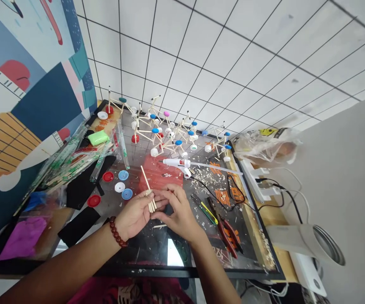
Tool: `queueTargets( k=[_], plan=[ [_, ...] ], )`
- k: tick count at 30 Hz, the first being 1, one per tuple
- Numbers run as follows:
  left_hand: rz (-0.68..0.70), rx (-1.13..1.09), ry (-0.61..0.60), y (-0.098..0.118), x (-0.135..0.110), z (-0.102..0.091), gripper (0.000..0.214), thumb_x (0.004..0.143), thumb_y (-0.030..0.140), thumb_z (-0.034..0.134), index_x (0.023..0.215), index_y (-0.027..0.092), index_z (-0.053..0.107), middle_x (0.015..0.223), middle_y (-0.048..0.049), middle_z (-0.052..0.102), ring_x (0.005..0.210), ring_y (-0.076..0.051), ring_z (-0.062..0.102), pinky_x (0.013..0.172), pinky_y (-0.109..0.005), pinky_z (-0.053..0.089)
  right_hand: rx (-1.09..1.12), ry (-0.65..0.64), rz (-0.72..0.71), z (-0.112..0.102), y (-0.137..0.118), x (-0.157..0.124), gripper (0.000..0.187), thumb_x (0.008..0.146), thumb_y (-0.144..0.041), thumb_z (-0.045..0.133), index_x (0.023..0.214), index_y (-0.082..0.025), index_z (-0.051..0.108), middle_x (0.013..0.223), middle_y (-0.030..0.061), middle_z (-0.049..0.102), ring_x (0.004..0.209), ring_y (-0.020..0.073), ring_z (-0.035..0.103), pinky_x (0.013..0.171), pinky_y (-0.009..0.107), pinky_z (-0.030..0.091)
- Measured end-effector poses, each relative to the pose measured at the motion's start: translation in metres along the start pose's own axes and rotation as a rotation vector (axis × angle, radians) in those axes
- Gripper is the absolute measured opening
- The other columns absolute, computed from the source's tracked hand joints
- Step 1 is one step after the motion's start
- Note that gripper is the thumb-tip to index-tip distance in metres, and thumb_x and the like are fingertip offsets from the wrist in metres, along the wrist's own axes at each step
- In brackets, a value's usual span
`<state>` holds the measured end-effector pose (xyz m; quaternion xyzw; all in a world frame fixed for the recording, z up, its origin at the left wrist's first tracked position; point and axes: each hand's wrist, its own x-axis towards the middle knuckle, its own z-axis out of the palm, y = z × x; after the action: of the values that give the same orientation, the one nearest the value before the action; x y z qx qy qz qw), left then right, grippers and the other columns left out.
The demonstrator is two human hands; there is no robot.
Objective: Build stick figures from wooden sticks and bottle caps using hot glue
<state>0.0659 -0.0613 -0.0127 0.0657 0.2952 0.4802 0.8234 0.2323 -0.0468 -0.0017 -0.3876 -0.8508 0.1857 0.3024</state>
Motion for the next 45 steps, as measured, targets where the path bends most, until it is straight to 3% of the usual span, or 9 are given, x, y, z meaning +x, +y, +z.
queueTargets(
  k=[10,15,21,27,31,35,38,40,45],
  plan=[
    [0.126,0.074,-0.016,0.001,-0.002,0.003,0.013,0.085,0.022,0.071,0.094,0.013,0.069,0.091,-0.0083,0.074,0.088,-0.019,0.07,0.07,-0.024,0.05,-0.023,0.147,-0.036,0.02,0.003,-0.003,0.054,0.087,-0.037,0.07,0.136,-0.026,0.051,0.12,0.0104,0.061,0.111,0.0262,0.059,0.097,0.044,0.046],
    [0.011,0.194,0.044,-0.001,-0.007,0.005,0.02,0.081,0.029,0.075,0.09,0.014,0.067,0.082,-0.0089,0.074,0.08,-0.02,0.07,0.071,-0.03,0.052,0.359,0.152,0.145,0.013,0.009,0.0,0.077,0.078,-0.053,0.076,0.143,-0.025,0.045,0.134,0.0134,0.056,0.125,0.0281,0.054,0.104,0.046,0.045],
    [-0.107,0.471,-0.027,-0.011,-0.01,0.006,0.035,0.078,0.044,0.075,0.091,0.013,0.064,0.079,-0.0093,0.074,0.065,-0.015,0.065,0.061,-0.026,0.046,0.866,0.125,0.527,0.008,0.015,0.005,0.02,0.083,-0.042,0.074,0.094,-0.026,0.076,0.099,0.0037,0.071,0.093,0.0181,0.067,0.087,0.034,0.053],
    [-0.094,0.477,-0.049,-0.015,-0.009,0.006,0.039,0.074,0.047,0.077,0.083,0.011,0.065,0.078,-0.0083,0.073,0.056,-0.008,0.055,0.054,-0.021,0.039,0.967,0.099,0.594,0.016,0.01,0.007,0.013,0.075,-0.037,0.08,0.075,-0.025,0.076,0.087,0.001,0.069,0.076,0.0135,0.063,0.074,0.028,0.052],
    [-0.16,0.398,-0.051,-0.012,-0.01,0.007,0.042,0.07,0.047,0.081,0.084,0.01,0.067,0.085,-0.0123,0.075,0.074,-0.018,0.069,0.072,-0.031,0.052,0.937,0.087,0.609,0.018,0.01,0.007,0.016,0.074,-0.039,0.081,0.075,-0.023,0.074,0.085,0.0006,0.069,0.078,0.0139,0.064,0.076,0.028,0.052],
    [-0.114,0.339,-0.066,-0.01,-0.011,0.008,0.038,0.072,0.043,0.081,0.087,0.011,0.068,0.083,-0.012,0.076,0.078,-0.022,0.072,0.082,-0.037,0.054,0.82,0.058,0.51,0.012,0.012,0.0,0.035,0.079,-0.048,0.076,0.104,-0.025,0.07,0.1,0.0037,0.07,0.093,0.0186,0.066,0.088,0.034,0.054],
    [-0.048,0.264,-0.003,-0.007,-0.01,0.008,0.029,0.077,0.036,0.078,0.089,0.012,0.067,0.086,-0.0105,0.076,0.081,-0.021,0.073,0.077,-0.032,0.054,0.522,0.024,0.235,0.005,0.013,-0.008,0.093,0.066,-0.056,0.084,0.145,-0.029,0.041,0.143,0.0112,0.05,0.131,0.0297,0.05,0.11,0.048,0.042],
    [-0.024,0.212,0.019,-0.006,-0.009,0.008,0.024,0.079,0.031,0.077,0.09,0.013,0.066,0.092,-0.0112,0.076,0.086,-0.023,0.073,0.078,-0.032,0.055,0.276,-0.004,0.065,0.003,0.014,-0.012,0.112,0.063,-0.058,0.085,0.154,-0.031,0.024,0.157,0.0126,0.031,0.144,0.0347,0.033,0.117,0.056,0.03],
    [-0.016,0.188,0.005,-0.008,-0.008,0.009,0.022,0.079,0.028,0.077,0.09,0.013,0.066,0.092,-0.0116,0.075,0.092,-0.026,0.072,0.07,-0.03,0.055,0.042,0.026,-0.076,0.008,0.015,-0.014,0.1,0.081,-0.05,0.074,0.157,-0.029,0.011,0.156,0.0138,0.033,0.144,0.0331,0.034,0.116,0.057,0.03]
  ],
)
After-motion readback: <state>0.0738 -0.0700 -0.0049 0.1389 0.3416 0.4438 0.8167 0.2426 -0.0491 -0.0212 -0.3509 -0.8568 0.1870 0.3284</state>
